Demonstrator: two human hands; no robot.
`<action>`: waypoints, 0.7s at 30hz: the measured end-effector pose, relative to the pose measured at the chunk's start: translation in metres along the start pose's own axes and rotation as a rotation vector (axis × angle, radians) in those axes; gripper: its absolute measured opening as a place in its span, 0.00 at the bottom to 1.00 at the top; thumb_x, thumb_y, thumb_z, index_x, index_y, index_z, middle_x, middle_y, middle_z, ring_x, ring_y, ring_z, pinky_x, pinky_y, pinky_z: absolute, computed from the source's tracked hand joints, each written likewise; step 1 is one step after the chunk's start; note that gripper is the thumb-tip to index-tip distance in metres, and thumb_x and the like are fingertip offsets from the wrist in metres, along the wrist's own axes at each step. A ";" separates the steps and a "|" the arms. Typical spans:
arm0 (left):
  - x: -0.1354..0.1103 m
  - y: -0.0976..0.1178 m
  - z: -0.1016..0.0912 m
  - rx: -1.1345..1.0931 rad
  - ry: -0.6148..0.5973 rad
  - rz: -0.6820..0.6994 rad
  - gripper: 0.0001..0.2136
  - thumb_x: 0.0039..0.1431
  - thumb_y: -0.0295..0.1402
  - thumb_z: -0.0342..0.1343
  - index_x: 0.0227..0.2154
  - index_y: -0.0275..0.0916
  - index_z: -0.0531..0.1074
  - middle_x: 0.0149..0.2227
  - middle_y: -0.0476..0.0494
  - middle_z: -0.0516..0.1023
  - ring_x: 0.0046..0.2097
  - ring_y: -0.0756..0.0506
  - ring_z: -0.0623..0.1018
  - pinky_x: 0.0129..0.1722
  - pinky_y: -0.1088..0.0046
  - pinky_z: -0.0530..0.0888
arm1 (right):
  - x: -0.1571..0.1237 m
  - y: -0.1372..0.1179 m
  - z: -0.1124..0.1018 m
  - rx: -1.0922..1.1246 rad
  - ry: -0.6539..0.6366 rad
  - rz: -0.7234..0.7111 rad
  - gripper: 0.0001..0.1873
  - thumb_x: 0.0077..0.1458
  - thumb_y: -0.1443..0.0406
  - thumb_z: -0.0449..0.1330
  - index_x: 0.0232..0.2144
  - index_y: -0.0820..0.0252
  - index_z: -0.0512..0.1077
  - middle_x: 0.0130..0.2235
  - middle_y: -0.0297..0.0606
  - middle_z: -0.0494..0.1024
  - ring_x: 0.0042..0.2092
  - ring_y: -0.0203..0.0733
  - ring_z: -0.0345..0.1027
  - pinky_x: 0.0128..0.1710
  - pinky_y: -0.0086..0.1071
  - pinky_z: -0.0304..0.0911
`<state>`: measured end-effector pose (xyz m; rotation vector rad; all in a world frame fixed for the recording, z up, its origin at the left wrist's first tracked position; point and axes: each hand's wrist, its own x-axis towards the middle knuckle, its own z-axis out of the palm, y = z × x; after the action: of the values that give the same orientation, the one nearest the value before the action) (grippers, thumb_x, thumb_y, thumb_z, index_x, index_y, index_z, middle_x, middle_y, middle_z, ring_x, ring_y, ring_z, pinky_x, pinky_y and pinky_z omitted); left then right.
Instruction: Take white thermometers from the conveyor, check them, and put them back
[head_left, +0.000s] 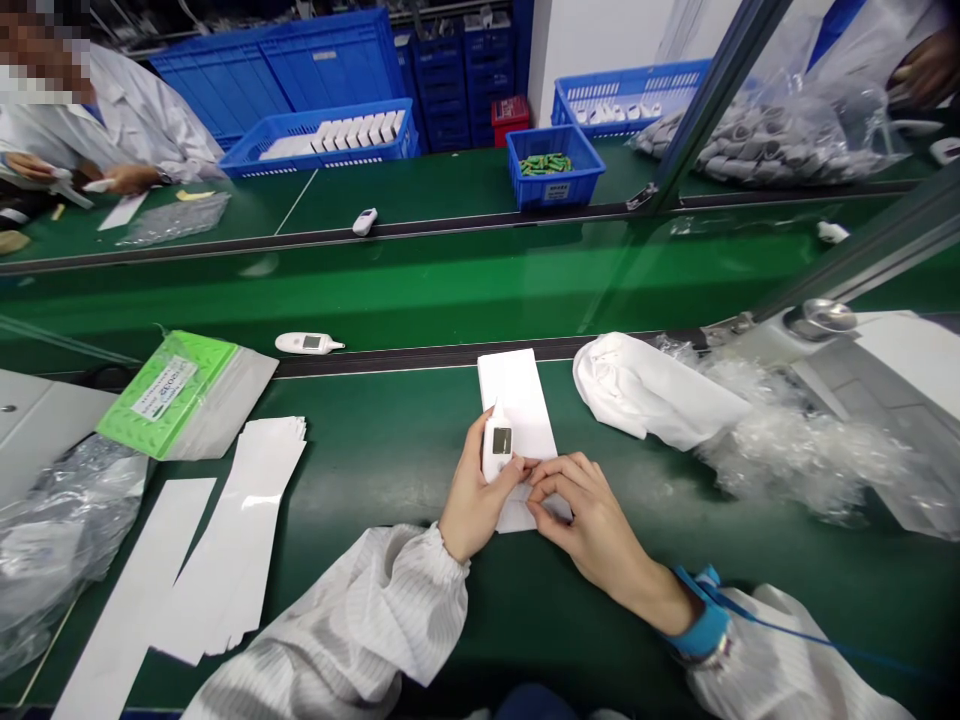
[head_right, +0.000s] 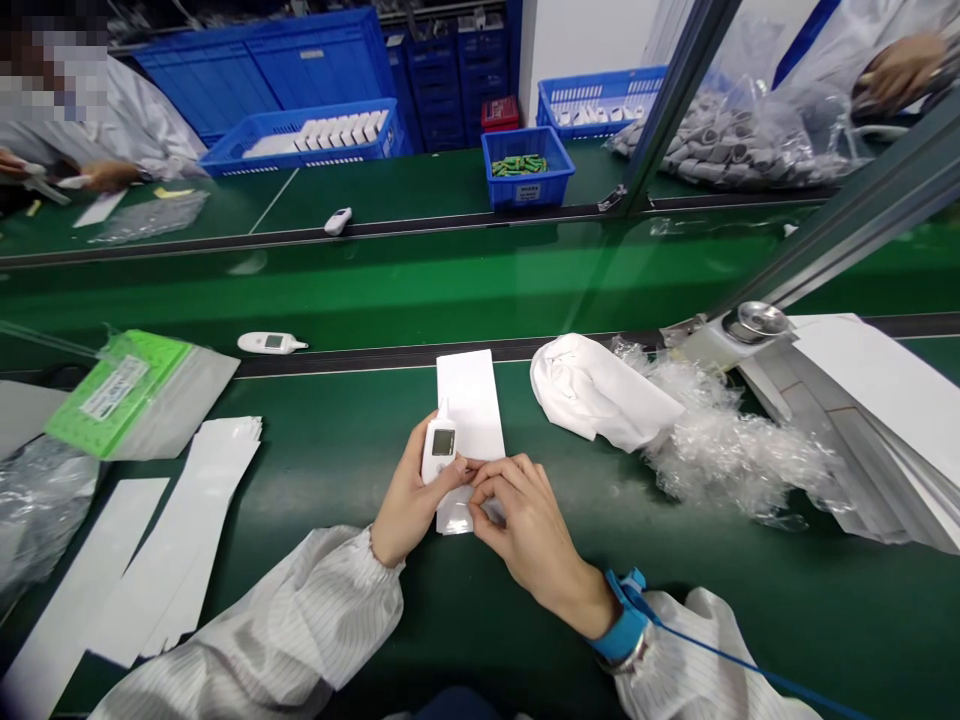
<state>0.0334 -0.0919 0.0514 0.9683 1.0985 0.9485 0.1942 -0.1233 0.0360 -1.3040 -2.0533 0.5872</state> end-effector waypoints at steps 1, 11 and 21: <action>0.000 0.000 0.000 -0.015 -0.006 -0.007 0.29 0.62 0.37 0.59 0.62 0.44 0.54 0.47 0.44 0.75 0.46 0.44 0.80 0.50 0.63 0.77 | -0.002 -0.001 -0.001 -0.002 -0.009 -0.015 0.06 0.60 0.72 0.57 0.33 0.56 0.66 0.38 0.34 0.76 0.41 0.41 0.69 0.38 0.36 0.61; 0.001 0.006 0.003 -0.052 0.024 -0.060 0.30 0.59 0.39 0.61 0.60 0.42 0.55 0.49 0.41 0.74 0.46 0.42 0.81 0.51 0.62 0.76 | 0.004 -0.011 -0.009 -0.153 -0.082 -0.166 0.06 0.64 0.70 0.55 0.34 0.57 0.70 0.33 0.34 0.76 0.35 0.41 0.69 0.33 0.36 0.58; -0.005 0.063 0.011 -0.146 -0.171 0.022 0.32 0.55 0.34 0.65 0.60 0.43 0.57 0.27 0.54 0.72 0.22 0.54 0.71 0.20 0.81 0.71 | 0.048 -0.059 -0.073 0.341 0.001 -0.174 0.03 0.62 0.67 0.60 0.34 0.54 0.71 0.43 0.36 0.76 0.47 0.40 0.68 0.46 0.35 0.67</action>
<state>0.0354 -0.0800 0.1141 0.9249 0.8644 0.9326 0.1936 -0.1012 0.1392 -0.9191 -1.9363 0.8128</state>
